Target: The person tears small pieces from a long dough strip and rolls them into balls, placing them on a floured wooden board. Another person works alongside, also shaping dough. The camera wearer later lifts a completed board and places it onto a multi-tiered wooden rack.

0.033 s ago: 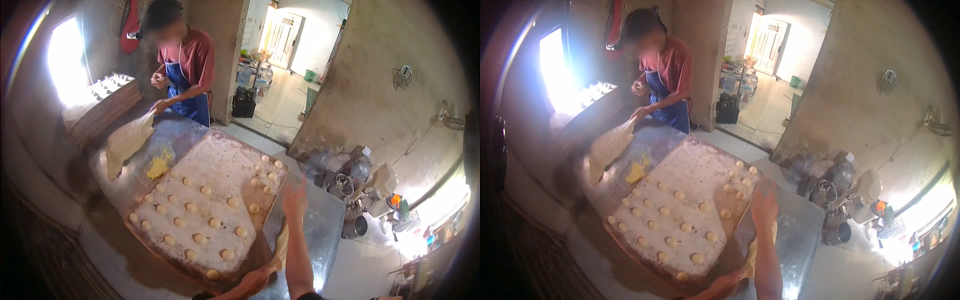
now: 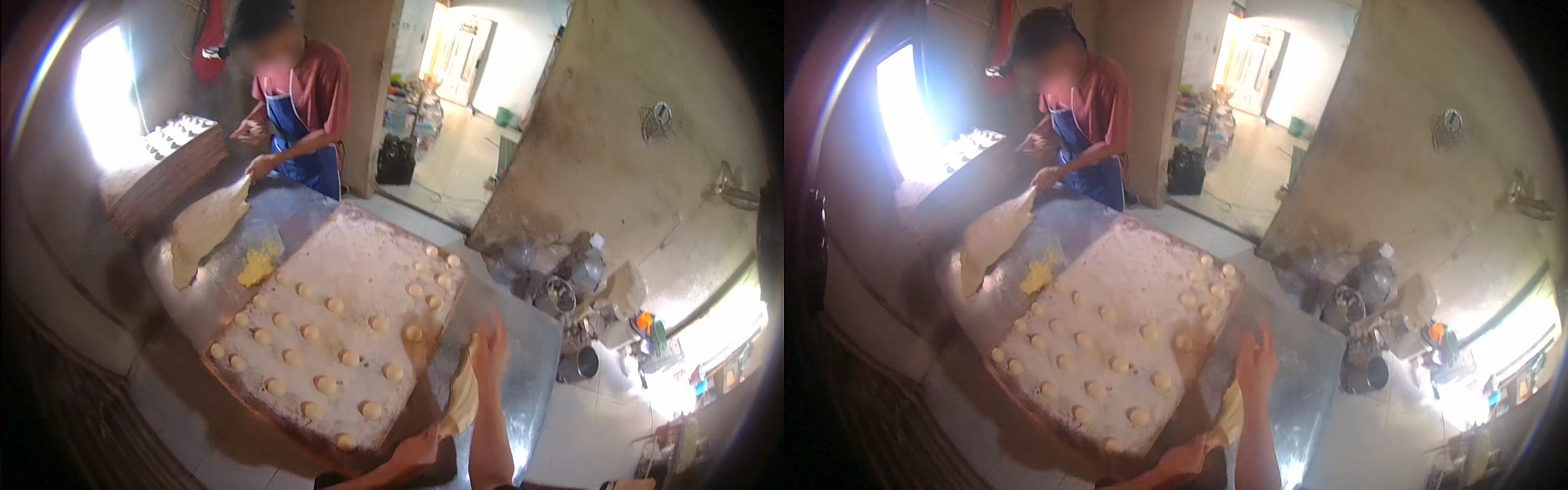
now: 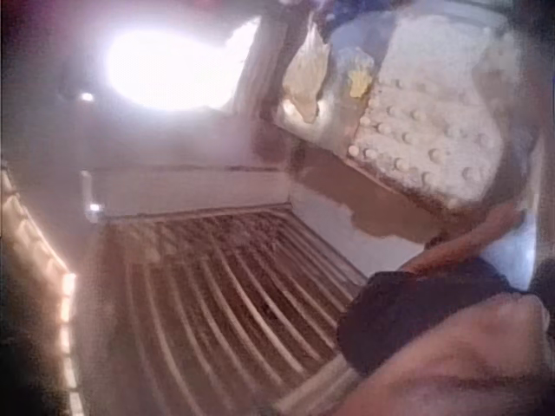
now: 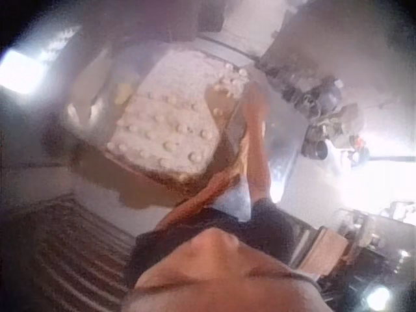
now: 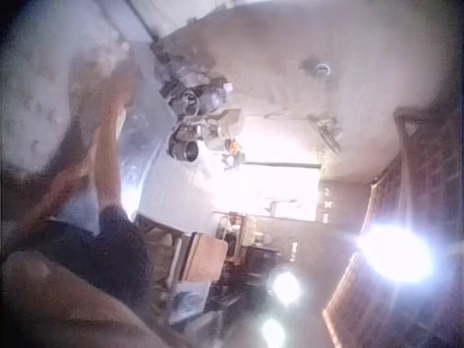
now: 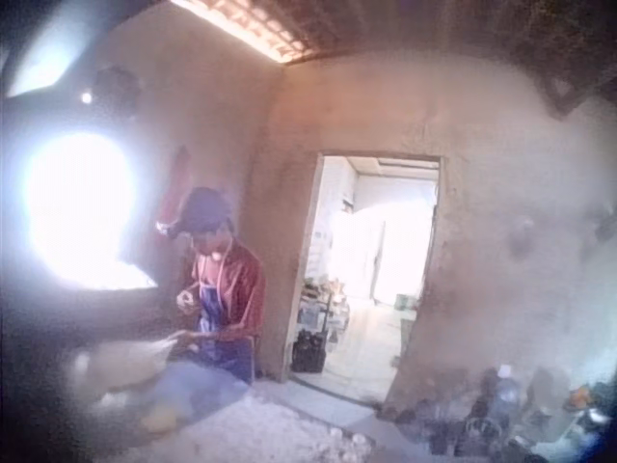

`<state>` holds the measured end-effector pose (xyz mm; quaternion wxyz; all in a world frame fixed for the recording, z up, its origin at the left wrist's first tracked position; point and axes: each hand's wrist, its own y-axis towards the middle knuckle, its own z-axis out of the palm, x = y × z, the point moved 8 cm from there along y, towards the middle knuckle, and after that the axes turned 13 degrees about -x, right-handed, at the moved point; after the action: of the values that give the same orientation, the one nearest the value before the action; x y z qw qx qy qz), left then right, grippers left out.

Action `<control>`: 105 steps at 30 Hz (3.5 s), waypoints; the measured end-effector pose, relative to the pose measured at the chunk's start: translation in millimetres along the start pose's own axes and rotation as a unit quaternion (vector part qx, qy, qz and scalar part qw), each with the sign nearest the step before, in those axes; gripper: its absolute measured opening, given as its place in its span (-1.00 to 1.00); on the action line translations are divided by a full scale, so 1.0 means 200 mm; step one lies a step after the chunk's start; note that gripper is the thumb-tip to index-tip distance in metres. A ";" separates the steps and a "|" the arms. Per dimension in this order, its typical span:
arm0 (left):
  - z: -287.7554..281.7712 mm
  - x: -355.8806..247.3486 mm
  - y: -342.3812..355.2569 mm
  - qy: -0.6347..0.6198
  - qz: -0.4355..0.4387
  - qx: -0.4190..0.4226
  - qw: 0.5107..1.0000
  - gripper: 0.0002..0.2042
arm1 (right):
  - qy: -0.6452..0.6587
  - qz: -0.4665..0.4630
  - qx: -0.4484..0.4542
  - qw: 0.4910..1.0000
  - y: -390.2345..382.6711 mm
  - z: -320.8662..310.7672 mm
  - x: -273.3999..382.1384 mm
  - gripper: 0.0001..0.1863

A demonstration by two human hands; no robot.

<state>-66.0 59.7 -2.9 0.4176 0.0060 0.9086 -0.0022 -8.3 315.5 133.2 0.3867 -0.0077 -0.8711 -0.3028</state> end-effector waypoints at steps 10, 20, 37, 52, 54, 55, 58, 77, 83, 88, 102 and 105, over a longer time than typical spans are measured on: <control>-0.20 -0.50 -0.33 0.188 0.331 0.124 0.916 -0.47 | 0.492 0.661 0.172 0.539 -1.66 -0.42 -0.82 -0.39; 0.31 -0.47 -0.09 -0.104 0.400 0.047 0.909 -0.72 | -0.031 0.372 -0.048 0.927 -1.56 -1.11 -0.62 -0.50; 0.07 -0.37 0.03 -0.076 0.261 -0.006 0.962 -0.71 | -0.225 -0.029 0.108 0.968 -1.28 -0.87 -0.46 -0.34; -0.03 -0.05 0.25 -0.677 -0.161 -0.130 0.706 -0.57 | 0.036 0.263 0.058 0.962 -1.42 -1.19 -0.58 -0.61; -0.04 -0.13 0.28 -0.729 -0.197 -0.122 0.644 -0.55 | -0.039 0.249 0.101 0.962 -1.15 -0.93 -0.71 -0.60; -0.05 -0.17 0.27 -0.715 -0.197 -0.128 0.658 -0.54 | 0.006 0.335 0.172 0.926 -1.11 -0.74 -0.74 -0.57; -0.21 -0.34 0.30 -0.444 0.036 -0.261 0.856 -0.62 | 0.140 0.413 0.172 0.883 -1.09 -0.38 -0.73 -0.45; -0.19 -0.55 0.03 0.025 0.255 -0.122 0.959 -0.74 | -0.170 -0.087 0.197 0.962 -1.43 -0.95 -0.30 -0.43; -0.06 -0.54 -0.12 -0.123 0.101 0.081 0.984 -0.74 | -0.151 0.030 0.099 0.983 -1.56 -1.39 -0.81 -0.77; 0.10 -0.69 -0.09 -0.180 0.057 0.127 0.974 -0.52 | -0.028 0.116 0.001 0.993 -1.08 -1.23 -0.39 -0.62; -0.01 -0.38 0.38 0.113 0.176 -0.141 0.968 -0.75 | -0.336 -0.011 0.070 0.939 -1.30 -1.11 -0.47 -0.55; 0.06 -0.31 0.34 0.029 0.156 -0.133 0.978 -0.79 | -0.172 0.024 0.103 0.979 -1.27 -0.85 -0.38 -0.38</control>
<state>-15.4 127.6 35.6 0.3830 0.0919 0.9007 0.1834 95.1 33.7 37.6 0.2374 -0.0406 -0.9506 -0.1960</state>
